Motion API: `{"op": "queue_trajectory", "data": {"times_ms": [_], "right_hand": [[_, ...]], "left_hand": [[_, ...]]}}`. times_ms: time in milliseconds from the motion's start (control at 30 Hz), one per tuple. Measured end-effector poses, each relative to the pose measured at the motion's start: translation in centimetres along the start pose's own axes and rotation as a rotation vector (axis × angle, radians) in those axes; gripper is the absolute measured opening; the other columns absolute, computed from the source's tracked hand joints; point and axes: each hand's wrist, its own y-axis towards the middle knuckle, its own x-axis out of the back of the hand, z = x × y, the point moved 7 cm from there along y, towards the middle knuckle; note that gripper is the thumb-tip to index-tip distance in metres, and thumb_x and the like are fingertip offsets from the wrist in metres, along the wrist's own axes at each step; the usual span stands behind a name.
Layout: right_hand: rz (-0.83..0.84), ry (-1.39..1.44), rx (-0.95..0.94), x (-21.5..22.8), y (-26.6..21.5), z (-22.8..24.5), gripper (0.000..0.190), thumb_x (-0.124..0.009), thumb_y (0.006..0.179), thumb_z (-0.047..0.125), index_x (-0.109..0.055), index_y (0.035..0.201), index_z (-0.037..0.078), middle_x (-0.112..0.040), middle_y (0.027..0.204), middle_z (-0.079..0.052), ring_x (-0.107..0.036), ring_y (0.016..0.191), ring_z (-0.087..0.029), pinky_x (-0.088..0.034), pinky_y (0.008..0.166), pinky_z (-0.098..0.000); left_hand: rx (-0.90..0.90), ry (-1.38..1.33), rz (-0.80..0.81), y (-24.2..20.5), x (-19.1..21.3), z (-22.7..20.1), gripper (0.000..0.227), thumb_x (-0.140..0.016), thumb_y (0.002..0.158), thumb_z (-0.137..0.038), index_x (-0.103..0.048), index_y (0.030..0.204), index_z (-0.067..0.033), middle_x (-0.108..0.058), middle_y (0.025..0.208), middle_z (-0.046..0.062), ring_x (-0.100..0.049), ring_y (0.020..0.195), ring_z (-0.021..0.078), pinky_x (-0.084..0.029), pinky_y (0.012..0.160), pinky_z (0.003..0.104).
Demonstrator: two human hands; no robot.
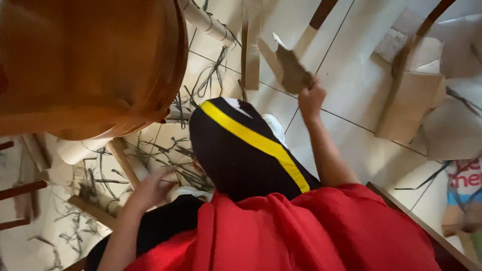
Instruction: Wrapping furniture legs with cardboard and securing them with ties for protection.
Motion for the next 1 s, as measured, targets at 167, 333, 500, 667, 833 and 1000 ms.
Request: {"op": "queue_trajectory", "data": {"times_ms": [167, 333, 500, 667, 833, 1000], "right_hand": [[0.03, 0.337, 0.16, 11.7, 4.1, 15.1, 0.062, -0.057, 0.079, 0.001, -0.056, 0.14, 0.013, -0.07, 0.079, -0.026, -0.071, 0.059, -0.041, -0.058, 0.059, -0.0525], [0.192, 0.468, 0.594, 24.8, 0.1, 35.4, 0.048, -0.051, 0.091, -0.014, -0.064, 0.136, -0.008, -0.065, 0.088, -0.01, -0.044, 0.062, -0.013, -0.034, 0.056, -0.0246], [0.519, 0.329, 0.82, 29.5, -4.9, 50.5, 0.046, -0.049, 0.082, -0.012, -0.069, 0.124, -0.013, -0.056, 0.073, -0.008, -0.039, 0.058, -0.015, -0.031, 0.055, -0.0254], [0.448, 0.284, 1.15, 29.2, -8.2, 58.8, 0.054, -0.05, 0.082, -0.02, -0.067, 0.133, -0.022, -0.068, 0.095, -0.02, -0.045, 0.057, -0.021, -0.034, 0.053, -0.0307], [0.754, 0.522, 0.965, 24.8, -7.5, 57.9, 0.067, -0.041, 0.076, -0.019, -0.059, 0.141, -0.014, -0.063, 0.083, -0.015, -0.047, 0.043, -0.014, -0.035, 0.041, -0.0225], [0.828, 0.653, 0.985, 21.8, -7.4, 58.0, 0.029, -0.053, 0.096, 0.002, -0.056, 0.122, -0.013, -0.06, 0.075, -0.01, -0.045, 0.042, -0.008, -0.036, 0.039, -0.0196]], "left_hand": [[-0.648, 0.028, -0.427, -3.0, 7.7, -10.9, 0.042, -0.067, 0.093, -0.015, -0.065, 0.135, -0.0151, -0.067, 0.133, 0.011, -0.062, 0.126, 0.0325, -0.049, 0.105, 0.045], [-1.002, -0.041, -0.614, -12.9, 14.1, -22.8, 0.065, -0.076, 0.085, -0.003, -0.049, 0.143, -0.0018, -0.053, 0.15, 0.017, -0.058, 0.135, 0.0325, -0.048, 0.114, 0.041], [-1.239, -0.033, -0.802, -16.8, 16.6, -23.4, 0.101, -0.089, 0.092, -0.025, -0.019, 0.164, -0.0121, -0.033, 0.169, 0.016, -0.042, 0.159, 0.0378, -0.039, 0.139, 0.059], [-1.269, -0.305, -0.633, -20.2, 20.3, -21.6, 0.024, -0.078, 0.087, -0.009, -0.063, 0.105, -0.0028, -0.072, 0.105, 0.008, -0.073, 0.09, 0.0215, -0.058, 0.083, 0.032], [-1.209, -0.432, -0.741, -18.2, 23.4, -15.0, 0.027, -0.07, 0.092, 0.007, -0.065, 0.117, -0.0036, -0.068, 0.115, 0.012, -0.066, 0.106, 0.0224, -0.057, 0.09, 0.033], [-1.086, -0.464, -0.771, -14.9, 24.8, -13.1, 0.013, -0.062, 0.097, 0.007, -0.063, 0.108, -0.0003, -0.064, 0.086, 0.005, -0.053, 0.067, 0.0128, -0.041, 0.059, 0.026]]}}
